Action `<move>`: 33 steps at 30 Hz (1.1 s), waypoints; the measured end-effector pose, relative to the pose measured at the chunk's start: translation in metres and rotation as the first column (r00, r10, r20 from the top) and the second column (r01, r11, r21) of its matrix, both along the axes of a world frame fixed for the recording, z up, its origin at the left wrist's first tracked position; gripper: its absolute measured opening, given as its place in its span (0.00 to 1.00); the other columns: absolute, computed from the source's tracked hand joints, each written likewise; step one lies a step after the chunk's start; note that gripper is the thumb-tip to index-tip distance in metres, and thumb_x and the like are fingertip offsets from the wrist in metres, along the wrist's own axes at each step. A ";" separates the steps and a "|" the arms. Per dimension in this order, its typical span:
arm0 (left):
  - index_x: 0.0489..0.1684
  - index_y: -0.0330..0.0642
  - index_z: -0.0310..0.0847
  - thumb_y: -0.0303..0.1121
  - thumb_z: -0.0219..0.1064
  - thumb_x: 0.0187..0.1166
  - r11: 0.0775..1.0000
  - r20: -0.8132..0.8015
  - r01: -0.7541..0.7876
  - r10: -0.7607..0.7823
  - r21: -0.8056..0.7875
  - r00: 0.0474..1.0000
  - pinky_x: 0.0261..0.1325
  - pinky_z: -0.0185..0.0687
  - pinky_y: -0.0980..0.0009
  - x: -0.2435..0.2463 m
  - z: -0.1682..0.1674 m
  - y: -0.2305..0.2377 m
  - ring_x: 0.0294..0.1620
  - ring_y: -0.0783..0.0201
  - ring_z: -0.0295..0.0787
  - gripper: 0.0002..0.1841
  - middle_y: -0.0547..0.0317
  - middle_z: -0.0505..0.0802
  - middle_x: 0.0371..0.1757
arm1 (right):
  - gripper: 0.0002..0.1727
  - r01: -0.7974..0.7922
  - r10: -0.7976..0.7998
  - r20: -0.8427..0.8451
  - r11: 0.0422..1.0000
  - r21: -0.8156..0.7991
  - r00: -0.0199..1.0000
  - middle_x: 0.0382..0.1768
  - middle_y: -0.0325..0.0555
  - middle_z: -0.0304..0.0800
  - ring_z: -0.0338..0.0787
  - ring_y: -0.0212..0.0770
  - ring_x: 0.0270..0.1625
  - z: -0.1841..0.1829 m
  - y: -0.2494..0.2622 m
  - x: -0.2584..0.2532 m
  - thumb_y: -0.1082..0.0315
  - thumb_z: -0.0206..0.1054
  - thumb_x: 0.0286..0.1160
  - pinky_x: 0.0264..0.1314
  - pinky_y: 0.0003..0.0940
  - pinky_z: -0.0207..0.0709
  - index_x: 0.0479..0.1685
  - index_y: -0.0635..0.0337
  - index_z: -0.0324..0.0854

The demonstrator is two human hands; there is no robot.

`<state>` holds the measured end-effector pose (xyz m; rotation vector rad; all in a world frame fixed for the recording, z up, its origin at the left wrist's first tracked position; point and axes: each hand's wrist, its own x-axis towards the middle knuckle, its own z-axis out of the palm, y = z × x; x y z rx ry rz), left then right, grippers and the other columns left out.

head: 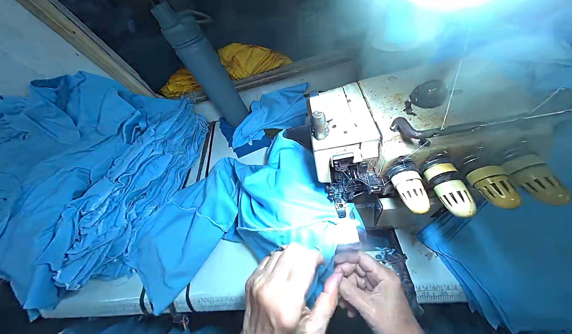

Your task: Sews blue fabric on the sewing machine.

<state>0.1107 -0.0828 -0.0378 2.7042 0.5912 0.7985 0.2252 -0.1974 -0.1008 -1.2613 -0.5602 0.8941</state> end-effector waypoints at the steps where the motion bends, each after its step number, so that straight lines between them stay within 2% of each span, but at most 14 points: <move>1: 0.36 0.40 0.88 0.40 0.71 0.74 0.998 0.025 -0.032 0.033 -0.052 0.999 0.34 0.76 0.79 -0.002 -0.004 -0.004 0.31 0.70 0.83 0.11 0.57 0.91 0.31 | 0.14 -0.016 0.016 0.002 0.999 -0.037 1.000 0.29 0.33 0.92 0.85 0.22 0.20 -0.004 0.002 0.000 0.73 0.73 0.69 0.21 0.19 0.81 0.52 0.70 0.84; 5: 0.41 0.38 0.91 0.41 0.74 0.71 0.993 0.005 -0.111 0.111 -0.032 0.994 0.27 0.72 0.79 0.000 -0.015 -0.013 0.25 0.71 0.79 0.14 0.57 0.90 0.30 | 0.03 -0.114 0.114 0.061 0.993 -0.010 0.992 0.18 0.30 0.87 0.83 0.19 0.18 -0.017 0.007 -0.004 0.75 0.68 0.70 0.21 0.17 0.78 0.32 0.63 0.87; 9: 0.29 0.43 0.92 0.34 0.67 0.74 0.991 0.042 -0.120 0.118 0.066 0.992 0.30 0.80 0.76 0.003 -0.027 -0.005 0.29 0.71 0.88 0.09 0.61 0.93 0.27 | 0.05 -0.200 0.192 0.067 0.968 0.149 0.979 0.20 0.38 0.89 0.86 0.22 0.22 0.006 -0.010 -0.001 0.79 0.68 0.72 0.27 0.19 0.80 0.31 0.69 0.86; 13: 0.25 0.39 0.86 0.29 0.69 0.65 0.950 0.106 -0.066 0.103 -0.305 0.989 0.24 0.66 0.89 0.003 -0.002 0.004 0.22 0.84 0.72 0.04 0.66 0.85 0.22 | 0.05 -0.178 0.175 0.063 0.983 0.044 0.983 0.20 0.33 0.90 0.87 0.21 0.22 -0.007 -0.028 0.015 0.78 0.67 0.73 0.27 0.19 0.82 0.32 0.66 0.87; 17: 0.24 0.48 0.85 0.27 0.67 0.64 0.759 0.183 0.023 0.128 -0.651 0.975 0.19 0.61 0.92 -0.002 0.018 0.022 0.17 0.90 0.67 0.04 0.80 0.80 0.18 | 0.07 0.082 -0.094 0.355 0.995 0.048 0.930 0.26 0.36 0.91 0.85 0.19 0.25 -0.017 -0.031 0.031 0.73 0.70 0.73 0.27 0.15 0.80 0.42 0.68 0.89; 20: 0.26 0.52 0.86 0.26 0.67 0.66 0.608 0.181 0.099 0.074 -0.788 0.981 0.19 0.60 0.90 -0.002 0.028 0.024 0.16 0.89 0.67 0.06 0.82 0.79 0.17 | 0.09 0.080 -0.169 0.332 0.961 0.266 0.928 0.40 0.34 0.95 0.92 0.21 0.39 0.007 -0.025 0.037 0.65 0.70 0.81 0.43 0.19 0.89 0.50 0.61 0.89; 23: 0.27 0.47 0.85 0.26 0.68 0.67 0.584 0.183 0.201 -0.090 -0.787 0.979 0.23 0.64 0.92 0.003 0.030 0.023 0.20 0.90 0.70 0.04 0.80 0.81 0.20 | 0.24 -0.100 0.103 0.013 0.923 0.372 0.995 0.60 0.46 0.94 0.94 0.39 0.62 0.021 -0.010 0.034 0.56 0.69 0.82 0.67 0.38 0.89 0.64 0.69 0.85; 24: 0.26 0.44 0.84 0.26 0.68 0.67 0.603 0.186 0.241 -0.153 -0.760 0.971 0.24 0.64 0.92 0.005 0.029 0.024 0.21 0.90 0.70 0.03 0.77 0.80 0.21 | 0.27 -0.138 0.202 -0.126 0.909 0.393 0.971 0.63 0.45 0.93 0.92 0.38 0.66 0.022 -0.005 0.033 0.56 0.72 0.78 0.72 0.38 0.85 0.67 0.70 0.83; 25: 0.25 0.41 0.83 0.25 0.68 0.66 0.626 0.187 0.274 -0.203 -0.730 0.961 0.25 0.64 0.93 0.006 0.029 0.025 0.22 0.90 0.70 0.02 0.74 0.81 0.21 | 0.26 -0.152 0.278 -0.266 0.899 0.410 0.923 0.62 0.44 0.94 0.92 0.36 0.64 0.024 -0.002 0.032 0.60 0.74 0.76 0.72 0.36 0.83 0.67 0.70 0.82; 27: 0.26 0.38 0.82 0.28 0.69 0.71 0.642 0.181 0.304 -0.253 -0.704 0.951 0.28 0.68 0.92 0.006 0.032 0.028 0.25 0.88 0.74 0.05 0.69 0.83 0.23 | 0.11 -0.135 0.292 -0.424 0.922 0.363 0.857 0.42 0.36 0.97 0.94 0.27 0.44 0.031 0.000 0.031 0.73 0.73 0.71 0.52 0.26 0.87 0.51 0.62 0.89; 29: 0.29 0.40 0.86 0.33 0.68 0.78 0.654 0.166 0.254 -0.194 -0.713 0.967 0.33 0.78 0.88 0.007 0.040 0.028 0.29 0.85 0.82 0.08 0.71 0.89 0.27 | 0.05 -0.147 0.271 -0.348 0.927 0.345 0.898 0.24 0.27 0.90 0.84 0.17 0.25 0.028 0.000 0.026 0.75 0.71 0.72 0.29 0.15 0.78 0.36 0.54 0.89; 30: 0.32 0.41 0.88 0.35 0.67 0.79 0.670 0.145 0.214 -0.158 -0.711 0.977 0.36 0.84 0.85 0.009 0.043 0.027 0.31 0.83 0.88 0.09 0.71 0.92 0.29 | 0.05 -0.153 0.259 -0.265 0.920 0.361 0.929 0.22 0.26 0.88 0.81 0.15 0.23 0.026 0.000 0.023 0.76 0.70 0.72 0.25 0.13 0.73 0.33 0.55 0.88; 31: 0.35 0.41 0.90 0.38 0.68 0.80 0.695 0.102 0.175 -0.145 -0.697 0.984 0.38 0.88 0.83 0.012 0.045 0.026 0.33 0.81 0.91 0.11 0.69 0.94 0.31 | 0.04 -0.155 0.234 -0.174 0.913 0.378 0.957 0.24 0.27 0.88 0.81 0.15 0.25 0.025 0.002 0.019 0.76 0.70 0.72 0.28 0.13 0.73 0.33 0.58 0.88; 33: 0.36 0.41 0.91 0.46 0.70 0.76 0.787 -0.063 0.080 -0.149 -0.612 0.987 0.38 0.86 0.83 0.019 0.042 0.022 0.33 0.83 0.89 0.16 0.69 0.93 0.31 | 0.02 -0.138 0.164 -0.029 0.902 0.410 0.986 0.34 0.31 0.92 0.87 0.17 0.41 0.024 0.008 0.011 0.76 0.72 0.71 0.48 0.17 0.82 0.34 0.64 0.90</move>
